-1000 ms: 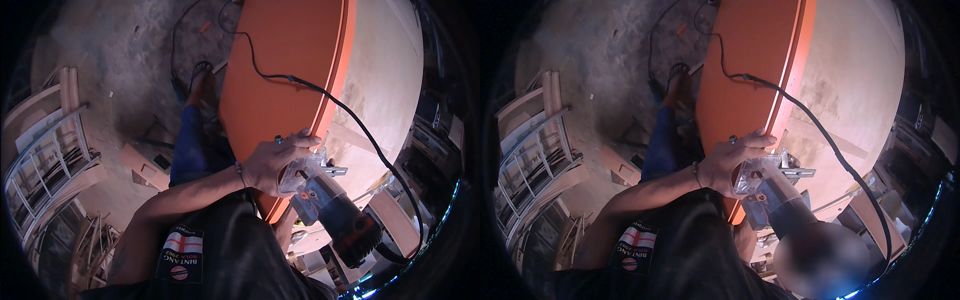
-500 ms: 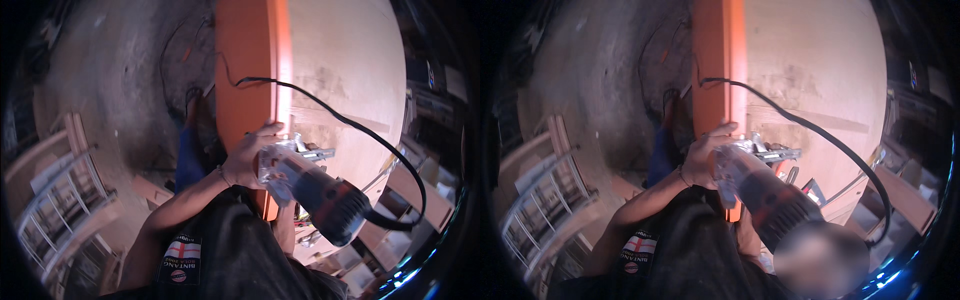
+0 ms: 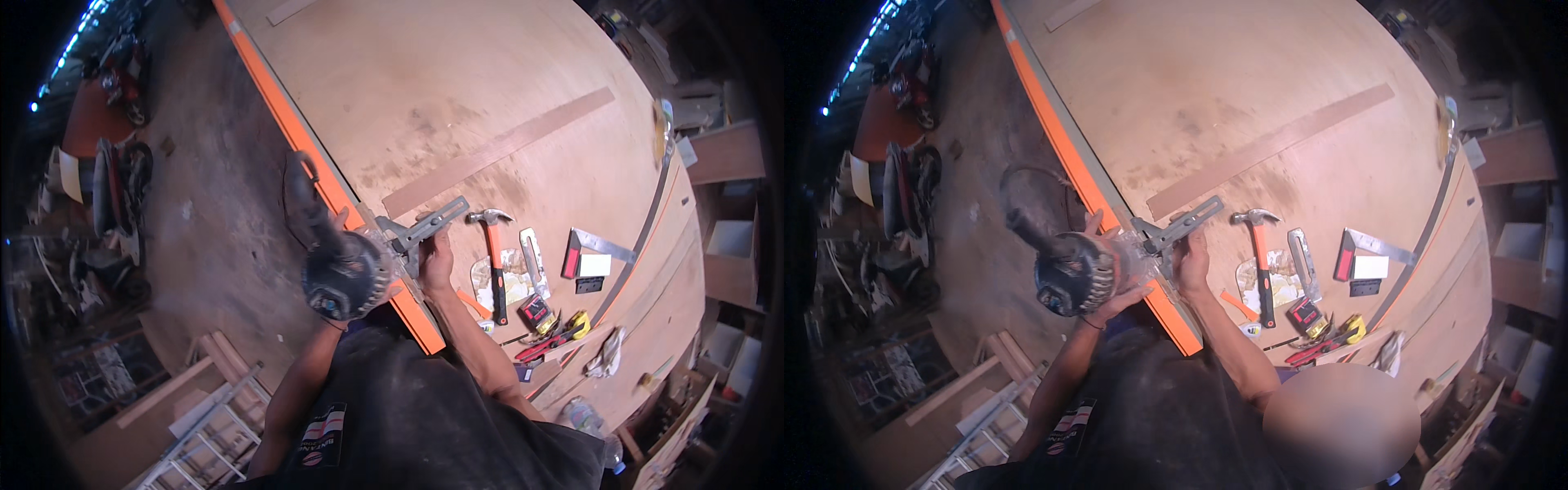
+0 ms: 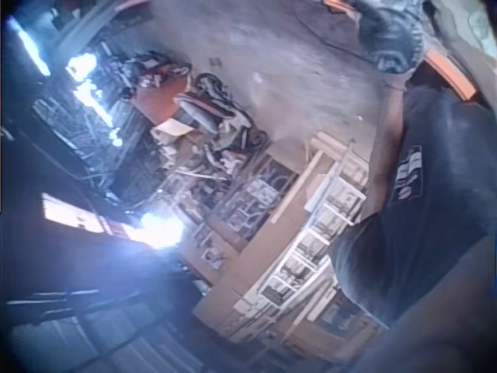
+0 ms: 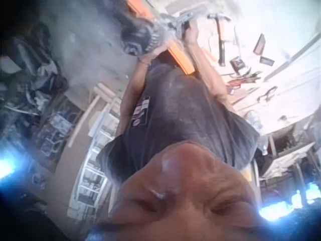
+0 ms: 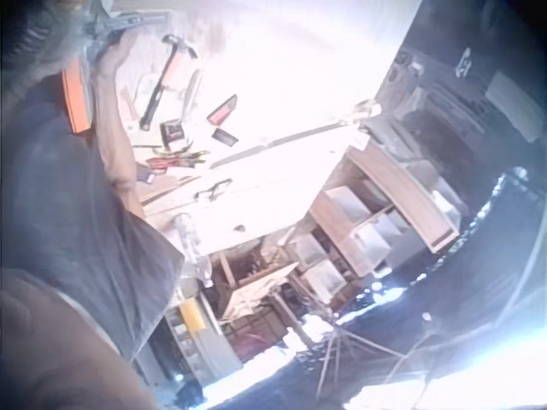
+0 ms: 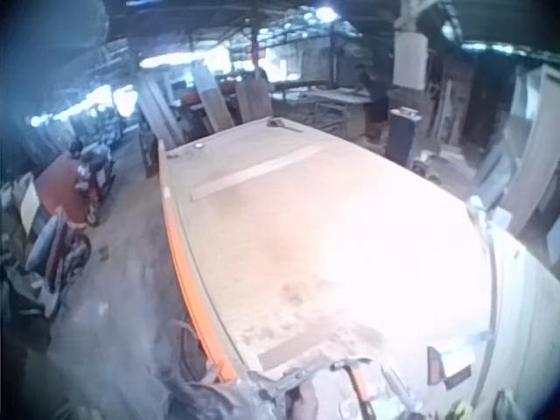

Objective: The person uses a handheld router to shape the edge of an orange-painted wooden panel, moving the tool along the side of the piece.

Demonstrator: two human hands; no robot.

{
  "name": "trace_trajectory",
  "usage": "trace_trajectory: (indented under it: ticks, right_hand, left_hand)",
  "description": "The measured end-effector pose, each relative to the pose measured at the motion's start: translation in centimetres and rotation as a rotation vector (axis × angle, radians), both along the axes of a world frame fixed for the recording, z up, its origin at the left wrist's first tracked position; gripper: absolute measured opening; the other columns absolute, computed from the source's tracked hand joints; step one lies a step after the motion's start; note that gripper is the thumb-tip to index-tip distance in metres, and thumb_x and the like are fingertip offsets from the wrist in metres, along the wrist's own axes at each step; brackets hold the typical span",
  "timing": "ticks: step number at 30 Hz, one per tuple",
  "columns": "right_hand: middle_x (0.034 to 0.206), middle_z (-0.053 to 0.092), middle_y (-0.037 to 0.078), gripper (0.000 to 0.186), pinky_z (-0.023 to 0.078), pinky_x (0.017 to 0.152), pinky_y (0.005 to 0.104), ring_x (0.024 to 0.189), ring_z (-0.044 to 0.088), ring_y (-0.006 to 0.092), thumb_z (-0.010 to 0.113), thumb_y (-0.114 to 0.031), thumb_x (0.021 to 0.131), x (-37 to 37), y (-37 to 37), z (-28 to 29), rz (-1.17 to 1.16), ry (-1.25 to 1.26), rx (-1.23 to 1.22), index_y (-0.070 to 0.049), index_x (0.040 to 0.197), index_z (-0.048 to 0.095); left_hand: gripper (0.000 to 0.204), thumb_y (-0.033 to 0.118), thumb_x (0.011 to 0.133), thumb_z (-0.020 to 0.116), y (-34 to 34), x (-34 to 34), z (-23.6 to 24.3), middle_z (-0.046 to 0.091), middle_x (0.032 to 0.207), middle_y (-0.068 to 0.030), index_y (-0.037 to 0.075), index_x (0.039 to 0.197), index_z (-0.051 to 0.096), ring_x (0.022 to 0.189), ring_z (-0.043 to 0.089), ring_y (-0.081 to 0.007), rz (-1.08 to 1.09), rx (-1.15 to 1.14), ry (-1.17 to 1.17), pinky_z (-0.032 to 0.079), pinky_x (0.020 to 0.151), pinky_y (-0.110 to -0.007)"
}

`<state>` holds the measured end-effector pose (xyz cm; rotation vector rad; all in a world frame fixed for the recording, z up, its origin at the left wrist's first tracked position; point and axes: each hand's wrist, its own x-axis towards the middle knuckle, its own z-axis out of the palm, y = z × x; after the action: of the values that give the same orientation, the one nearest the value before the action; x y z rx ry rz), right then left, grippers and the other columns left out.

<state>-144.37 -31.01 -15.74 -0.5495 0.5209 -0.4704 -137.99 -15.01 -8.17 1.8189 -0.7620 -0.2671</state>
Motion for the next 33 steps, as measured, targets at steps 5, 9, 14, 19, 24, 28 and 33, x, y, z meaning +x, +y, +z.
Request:
trace_trajectory:
  ticks: [5, 9, 14, 19, 24, 28, 33]
  right_hand:
    - [0.103, 0.061, 0.004, 0.046, 0.048, 0.078, 0.0295, 0.089, 0.057, 0.0139, 0.041, -0.045, 0.109, 0.2, -0.2, 1.2, 0.035, -0.042, -0.009, -0.004, 0.124, 0.057]
    - [0.103, 0.061, 0.003, 0.044, 0.046, 0.082, 0.0289, 0.088, 0.057, 0.0121, 0.045, -0.042, 0.108, -0.4, -1.3, -1.1, 0.2, -0.222, -0.042, -0.003, 0.123, 0.058]
    - [0.107, 0.062, 0.005, 0.048, 0.046, 0.084, 0.0302, 0.09, 0.059, 0.0133, 0.046, -0.045, 0.107, -0.2, -1.0, -1.6, 0.174, -0.222, -0.068, -0.001, 0.122, 0.059]
    - [0.109, 0.061, 0.007, 0.05, 0.046, 0.086, 0.0318, 0.096, 0.058, 0.0158, 0.047, -0.045, 0.107, 0.0, -0.7, -0.8, 0.109, -0.181, -0.099, 0.002, 0.119, 0.06]
    - [0.107, 0.06, 0.008, 0.052, 0.045, 0.088, 0.033, 0.097, 0.056, 0.0173, 0.046, -0.047, 0.106, 0.0, -0.6, -0.4, 0.052, -0.076, -0.127, 0.003, 0.117, 0.059]
    - [0.108, 0.06, 0.009, 0.051, 0.045, 0.088, 0.033, 0.096, 0.056, 0.0174, 0.046, -0.045, 0.107, 0.1, -0.3, 0.5, 0.039, -0.076, -0.074, 0.003, 0.117, 0.059]
    - [0.113, 0.059, 0.01, 0.05, 0.046, 0.085, 0.0319, 0.094, 0.056, 0.017, 0.046, -0.043, 0.106, -0.2, -0.3, -0.1, 0.035, -0.067, 0.01, 0.003, 0.117, 0.059]
  left_hand:
    - [0.093, 0.023, 0.074, 0.088, 0.7, 0.1, 0.9, 0.055, 0.133, -0.0131, 0.0, 0.148, 0.036, 0.12, 0.056, -0.0246, -0.049, 0.167, -0.055, 0.047, 0.105, -0.037]
    - [0.093, 0.023, 0.072, 0.09, 0.8, -0.1, 0.2, 0.057, 0.13, -0.0134, 0.002, 0.147, 0.039, 0.119, 0.057, -0.0264, -0.049, 0.177, -0.082, 0.05, 0.101, -0.04]
    - [0.099, 0.018, 0.069, 0.084, -0.8, -0.5, 2.7, 0.057, 0.122, -0.01, -0.002, 0.151, 0.032, 0.115, 0.059, -0.0214, 0.057, 0.074, 0.144, 0.049, 0.103, -0.036]
    - [0.103, 0.024, 0.065, 0.086, -0.5, 0.2, 1.2, 0.057, 0.123, -0.0099, -0.002, 0.15, 0.033, 0.116, 0.059, -0.0227, 0.037, 0.049, 0.034, 0.046, 0.106, -0.039]
    - [0.092, 0.029, 0.064, 0.087, -1.2, 0.2, 2.1, 0.051, 0.132, -0.0136, -0.001, 0.14, 0.044, 0.127, 0.052, -0.0279, 0.038, 0.086, -0.014, 0.038, 0.114, -0.046]
    - [0.085, 0.032, 0.062, 0.087, -1.6, 1.1, 1.4, 0.044, 0.137, -0.0181, -0.003, 0.13, 0.051, 0.144, 0.035, -0.0384, -0.002, 0.108, -0.282, 0.022, 0.124, -0.052]
    - [0.082, 0.031, 0.061, 0.088, -1.6, 1.5, 0.8, 0.045, 0.136, -0.0173, -0.002, 0.126, 0.053, 0.142, 0.037, -0.038, 0.018, 0.099, -0.234, 0.022, 0.124, -0.053]
